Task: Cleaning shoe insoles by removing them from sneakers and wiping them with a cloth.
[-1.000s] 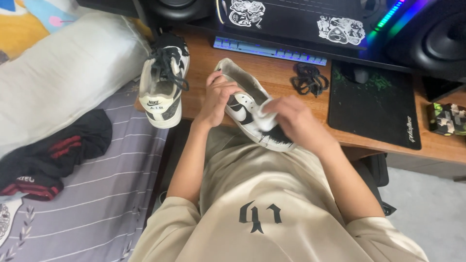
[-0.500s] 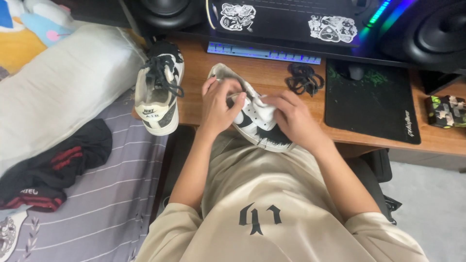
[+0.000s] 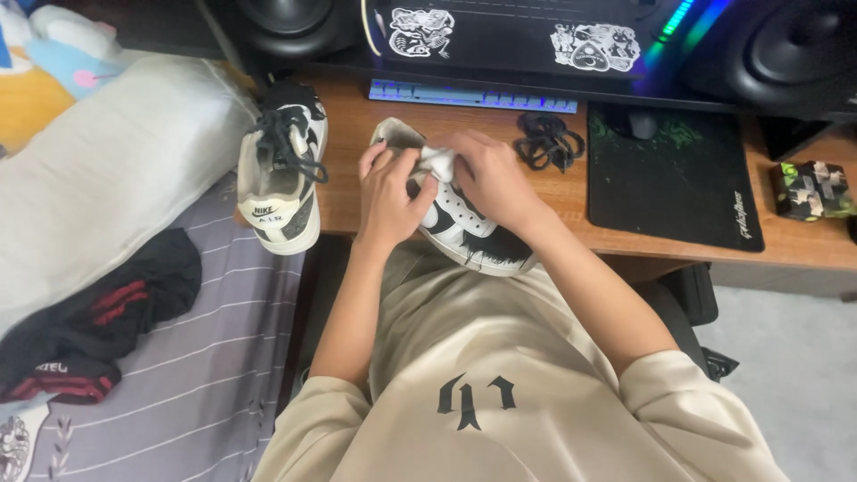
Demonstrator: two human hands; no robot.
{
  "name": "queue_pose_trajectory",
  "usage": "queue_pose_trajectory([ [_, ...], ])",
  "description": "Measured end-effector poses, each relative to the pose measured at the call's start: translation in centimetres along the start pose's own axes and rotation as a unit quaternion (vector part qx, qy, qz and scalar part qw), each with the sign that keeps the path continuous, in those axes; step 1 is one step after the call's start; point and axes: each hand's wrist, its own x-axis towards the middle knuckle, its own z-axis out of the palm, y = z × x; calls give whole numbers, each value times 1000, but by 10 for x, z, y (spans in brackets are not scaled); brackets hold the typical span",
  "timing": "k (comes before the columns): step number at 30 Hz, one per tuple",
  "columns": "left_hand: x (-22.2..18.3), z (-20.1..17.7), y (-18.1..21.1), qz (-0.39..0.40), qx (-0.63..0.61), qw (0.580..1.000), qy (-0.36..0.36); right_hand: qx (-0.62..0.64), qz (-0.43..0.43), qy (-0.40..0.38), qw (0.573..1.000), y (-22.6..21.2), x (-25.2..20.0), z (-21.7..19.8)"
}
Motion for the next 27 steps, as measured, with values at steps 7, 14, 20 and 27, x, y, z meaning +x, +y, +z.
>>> queue_pose_trajectory([
  [7, 2, -11, 9, -3, -23, 1000, -11, 22, 37, -47, 998, 30, -34, -27],
  [14, 4, -10, 16, -13, -32, 999, -7, -36, 70, -99, 992, 39, -49, -68],
  [20, 2, -10, 15, -2, -18, 1000, -18, 46, -52, 42, 997, 13, -11, -42],
  [27, 3, -23, 17, 2, -26, 997, -68, 86, -14, -37, 995, 21, -27, -17],
])
